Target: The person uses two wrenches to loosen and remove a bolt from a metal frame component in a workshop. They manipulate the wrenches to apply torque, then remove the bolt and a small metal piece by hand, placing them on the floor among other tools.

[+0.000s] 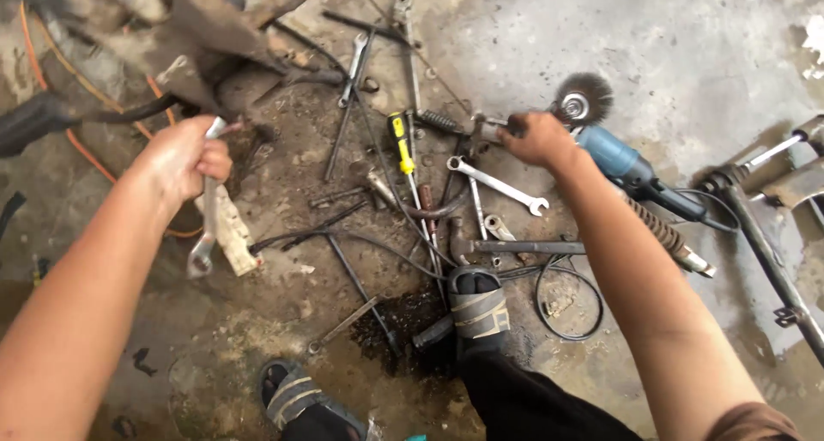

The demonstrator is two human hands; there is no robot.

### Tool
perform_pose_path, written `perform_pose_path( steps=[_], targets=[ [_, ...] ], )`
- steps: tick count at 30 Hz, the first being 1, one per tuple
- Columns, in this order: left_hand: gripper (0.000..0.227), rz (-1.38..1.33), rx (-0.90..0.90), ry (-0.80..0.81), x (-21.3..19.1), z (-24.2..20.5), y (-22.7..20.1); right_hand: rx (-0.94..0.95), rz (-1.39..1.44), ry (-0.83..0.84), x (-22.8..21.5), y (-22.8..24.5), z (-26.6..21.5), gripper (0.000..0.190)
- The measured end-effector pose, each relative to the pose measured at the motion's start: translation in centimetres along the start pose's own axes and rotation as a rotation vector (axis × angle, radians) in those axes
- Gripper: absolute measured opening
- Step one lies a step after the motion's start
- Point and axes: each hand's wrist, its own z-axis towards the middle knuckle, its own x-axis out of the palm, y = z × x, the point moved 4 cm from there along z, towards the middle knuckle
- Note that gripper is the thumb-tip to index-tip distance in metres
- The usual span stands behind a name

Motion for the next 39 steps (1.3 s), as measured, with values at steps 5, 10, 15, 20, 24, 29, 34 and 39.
perform_pose_path(
  steps=[5, 10, 15, 20, 24, 29, 34, 39],
  targets=[
    [0.025, -0.099, 0.176, -0.217, 1.2, -2.6, 1.1, -0.038, 0.221, -0.077, 1.3, 0.4, 1.1, 0.056],
    [0.028, -0.212, 0.282, -0.258, 2.0, -3.5, 2.4, -0.224, 0.367, -0.183, -0.1, 3.5, 1.0, 0.041],
    [0.047, -0.18, 0.714, -0.451, 4.3, -3.0, 4.4, 0.085, 0.329, 0.056, -2.6, 3.8, -3.1, 0.032],
    [0.05, -0.287, 0.948, -0.406, 5.3, -1.9, 5.2, 0.021, 0.188, -0.06, 2.2, -4.1, -2.2, 0.025],
    [0.05, -0.311, 0.858, -0.336, 4.7, -1.8, 5.3, 0.108, 0.073, -0.106, 4.7, -6.5, -4.3, 0.021],
    [0.045, -0.187, 0.491, -0.342, 3.0, -4.0, 2.9, 0.003, -0.199, -0.262, 7.8, -6.7, -3.1, 0.025],
    [0.034, -0.048, 0.237, -0.288, 2.0, -3.9, 1.4, -0.126, 0.088, -0.15, 5.0, 0.9, -4.0, 0.031],
    [0.04, -0.216, 0.549, -0.335, 3.1, -3.1, 3.4, -0.215, -0.166, -0.066, 11.1, 0.1, -1.5, 0.064]
  ],
)
